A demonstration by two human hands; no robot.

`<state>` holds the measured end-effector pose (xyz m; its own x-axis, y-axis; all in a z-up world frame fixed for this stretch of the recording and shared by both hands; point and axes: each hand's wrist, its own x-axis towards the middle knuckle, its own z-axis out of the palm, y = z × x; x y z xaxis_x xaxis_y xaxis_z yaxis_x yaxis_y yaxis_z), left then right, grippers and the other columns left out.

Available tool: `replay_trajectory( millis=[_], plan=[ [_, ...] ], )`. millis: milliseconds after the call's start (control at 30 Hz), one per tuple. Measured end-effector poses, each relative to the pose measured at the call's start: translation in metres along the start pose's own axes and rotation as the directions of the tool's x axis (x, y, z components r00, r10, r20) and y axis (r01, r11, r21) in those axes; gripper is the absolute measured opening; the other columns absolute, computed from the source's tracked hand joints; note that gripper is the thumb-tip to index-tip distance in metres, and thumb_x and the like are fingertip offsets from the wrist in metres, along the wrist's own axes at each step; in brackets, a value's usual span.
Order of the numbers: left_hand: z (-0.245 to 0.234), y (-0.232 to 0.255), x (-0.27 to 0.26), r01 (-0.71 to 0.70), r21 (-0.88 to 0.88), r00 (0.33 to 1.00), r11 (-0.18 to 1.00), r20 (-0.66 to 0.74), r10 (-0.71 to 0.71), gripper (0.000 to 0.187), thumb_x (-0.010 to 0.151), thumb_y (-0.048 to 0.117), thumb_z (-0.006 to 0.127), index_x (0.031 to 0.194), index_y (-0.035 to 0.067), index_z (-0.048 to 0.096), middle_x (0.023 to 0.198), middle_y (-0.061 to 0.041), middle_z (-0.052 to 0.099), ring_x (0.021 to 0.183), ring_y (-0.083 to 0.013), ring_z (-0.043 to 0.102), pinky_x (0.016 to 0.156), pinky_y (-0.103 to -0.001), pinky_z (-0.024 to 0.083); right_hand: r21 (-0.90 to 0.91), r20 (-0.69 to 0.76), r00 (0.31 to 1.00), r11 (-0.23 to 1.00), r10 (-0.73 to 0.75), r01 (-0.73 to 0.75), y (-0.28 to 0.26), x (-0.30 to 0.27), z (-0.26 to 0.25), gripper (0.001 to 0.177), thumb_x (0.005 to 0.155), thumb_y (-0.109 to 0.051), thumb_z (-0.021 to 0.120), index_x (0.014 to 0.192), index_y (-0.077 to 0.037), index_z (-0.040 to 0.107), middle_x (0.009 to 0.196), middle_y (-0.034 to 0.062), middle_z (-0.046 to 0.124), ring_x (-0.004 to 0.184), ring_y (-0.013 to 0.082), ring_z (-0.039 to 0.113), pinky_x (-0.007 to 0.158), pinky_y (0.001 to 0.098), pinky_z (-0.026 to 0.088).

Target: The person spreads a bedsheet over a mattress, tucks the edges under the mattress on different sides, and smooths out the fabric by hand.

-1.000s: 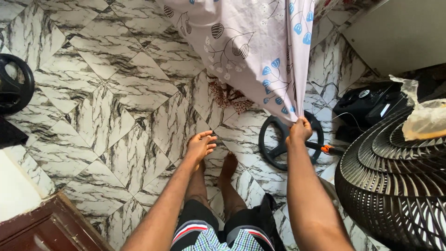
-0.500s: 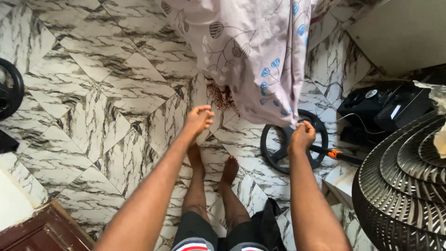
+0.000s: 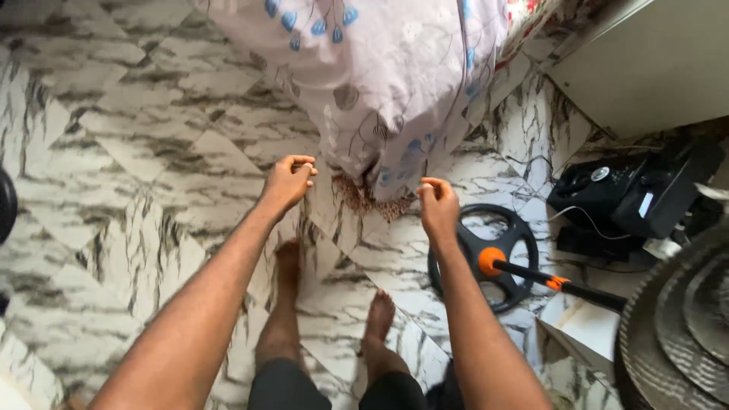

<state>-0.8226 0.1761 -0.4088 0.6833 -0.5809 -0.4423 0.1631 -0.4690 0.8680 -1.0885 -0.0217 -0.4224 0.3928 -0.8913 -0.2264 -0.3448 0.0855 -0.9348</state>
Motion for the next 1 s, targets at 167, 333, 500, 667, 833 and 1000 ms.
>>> replay_trajectory(
  millis=[167,333,500,667,833,1000],
  plan=[
    [-0.031,0.011,0.093,-0.037,0.068,0.999,0.997,0.007,0.036,0.025,0.099,0.024,0.06,0.115,0.007,0.071,0.096,-0.003,0.076,0.079,-0.014,0.068,0.071,-0.029,0.054,-0.278,0.005,0.983,0.944,-0.184,0.178,-0.059,0.036,0.063,0.022,0.097,-0.022,0.068,0.112,-0.006,0.07,0.096,0.0082,0.074,0.087,0.0185,0.07,0.079,0.0346,0.056],
    [-0.056,0.026,0.183,-0.336,0.315,0.94,0.888,0.052,0.338,0.03,0.097,0.034,0.065,0.105,0.008,0.076,0.094,-0.005,0.08,0.087,-0.0185,0.074,0.081,-0.035,0.055,-0.507,-0.069,0.922,0.809,-0.381,0.297,-0.087,0.062,0.122,0.032,0.091,-0.02,0.077,0.118,-0.006,0.068,0.099,0.0131,0.063,0.091,0.0275,0.061,0.081,0.0416,0.051],
    [-0.064,0.04,0.26,-0.365,0.412,0.929,0.835,0.107,0.353,0.036,0.095,0.042,0.064,0.095,0.009,0.077,0.085,-0.009,0.077,0.082,-0.0246,0.075,0.077,-0.038,0.056,-0.662,-0.134,0.911,0.719,-0.391,0.211,-0.081,0.077,0.156,0.023,0.092,-0.019,0.081,0.11,-0.008,0.071,0.101,0.0138,0.058,0.098,0.03,0.054,0.086,0.0441,0.047],
    [-0.041,0.056,0.299,-0.315,0.484,0.945,0.816,0.08,0.317,0.05,0.09,0.056,0.064,0.096,0.008,0.079,0.086,-0.011,0.076,0.086,-0.0295,0.074,0.081,-0.042,0.056,-0.678,-0.188,0.9,0.715,-0.393,0.17,-0.071,0.083,0.158,0.01,0.096,-0.014,0.078,0.097,-0.007,0.07,0.104,0.0116,0.054,0.101,0.0268,0.053,0.086,0.0423,0.048],
    [-0.023,0.073,0.307,-0.099,0.608,0.992,0.788,-0.005,0.128,0.067,0.086,0.07,0.062,0.102,0.007,0.076,0.087,-0.011,0.076,0.095,-0.0285,0.074,0.088,-0.044,0.054,-0.533,-0.198,0.934,0.832,-0.296,0.151,-0.075,0.071,0.153,0.01,0.099,-0.01,0.073,0.094,-0.006,0.065,0.108,0.0086,0.049,0.101,0.0214,0.053,0.087,0.0352,0.053],
    [-0.026,0.079,0.301,-0.208,0.634,0.973,0.744,0.06,0.221,0.055,0.094,0.062,0.061,0.094,0.011,0.082,0.087,-0.006,0.075,0.089,-0.0262,0.074,0.085,-0.042,0.056,-0.552,-0.162,0.921,0.806,-0.354,0.212,-0.087,0.039,0.149,0.014,0.1,-0.011,0.075,0.095,-0.005,0.064,0.107,0.0081,0.051,0.104,0.0215,0.052,0.089,0.0368,0.051]
  ],
)
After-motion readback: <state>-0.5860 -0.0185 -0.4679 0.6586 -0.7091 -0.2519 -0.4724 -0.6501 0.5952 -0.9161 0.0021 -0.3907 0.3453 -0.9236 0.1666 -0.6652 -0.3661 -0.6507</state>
